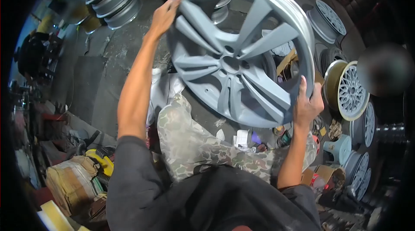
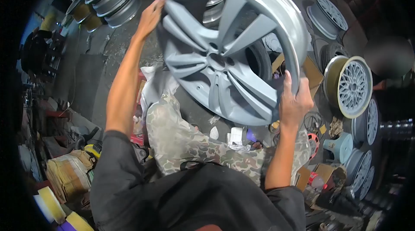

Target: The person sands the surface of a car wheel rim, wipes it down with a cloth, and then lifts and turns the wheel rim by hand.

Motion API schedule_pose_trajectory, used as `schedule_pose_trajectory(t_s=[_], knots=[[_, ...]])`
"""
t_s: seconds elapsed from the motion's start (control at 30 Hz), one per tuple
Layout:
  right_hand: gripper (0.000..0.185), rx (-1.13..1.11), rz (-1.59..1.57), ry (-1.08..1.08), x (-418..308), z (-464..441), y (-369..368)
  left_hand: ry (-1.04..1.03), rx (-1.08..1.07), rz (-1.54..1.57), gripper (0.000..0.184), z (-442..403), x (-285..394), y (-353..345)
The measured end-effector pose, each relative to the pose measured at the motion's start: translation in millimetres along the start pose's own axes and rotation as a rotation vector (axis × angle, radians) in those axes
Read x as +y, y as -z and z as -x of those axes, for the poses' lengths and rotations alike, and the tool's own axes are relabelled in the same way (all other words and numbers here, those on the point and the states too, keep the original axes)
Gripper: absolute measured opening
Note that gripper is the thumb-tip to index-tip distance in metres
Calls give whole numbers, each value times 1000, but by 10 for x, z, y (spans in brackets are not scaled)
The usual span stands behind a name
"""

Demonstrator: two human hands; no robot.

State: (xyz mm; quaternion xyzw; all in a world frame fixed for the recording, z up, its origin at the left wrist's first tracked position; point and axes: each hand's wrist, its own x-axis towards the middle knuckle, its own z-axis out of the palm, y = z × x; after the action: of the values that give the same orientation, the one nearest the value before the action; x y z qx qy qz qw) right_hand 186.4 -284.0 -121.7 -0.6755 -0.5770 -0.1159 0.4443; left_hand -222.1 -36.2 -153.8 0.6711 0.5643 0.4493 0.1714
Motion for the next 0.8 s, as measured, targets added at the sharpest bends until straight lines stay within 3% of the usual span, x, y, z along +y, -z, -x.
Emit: schedule_pose_trajectory(t_s=[0.17,0.23,0.37,0.5,0.63,0.73,0.8], knots=[[26,9,-28,227,269,65,37,38,87,-25,63,965,33,564],[30,-65,-29,135,460,116,151,33,99,-76,64,1154,292,553],[42,17,-87,37,1038,66,-52,-65,84,-236,61,1364,1079,509],[50,-79,-137,-153,1387,-64,-222,-250,92,-313,58,1264,1443,340],[46,-66,-58,-82,1338,-344,-405,-278,107,-317,61,934,1267,233],[53,-121,-24,-199,1171,-519,-499,-256,54,-328,64,661,1081,184],[56,-84,-94,-168,1279,-611,-632,-334,100,-220,59,488,1027,67]])
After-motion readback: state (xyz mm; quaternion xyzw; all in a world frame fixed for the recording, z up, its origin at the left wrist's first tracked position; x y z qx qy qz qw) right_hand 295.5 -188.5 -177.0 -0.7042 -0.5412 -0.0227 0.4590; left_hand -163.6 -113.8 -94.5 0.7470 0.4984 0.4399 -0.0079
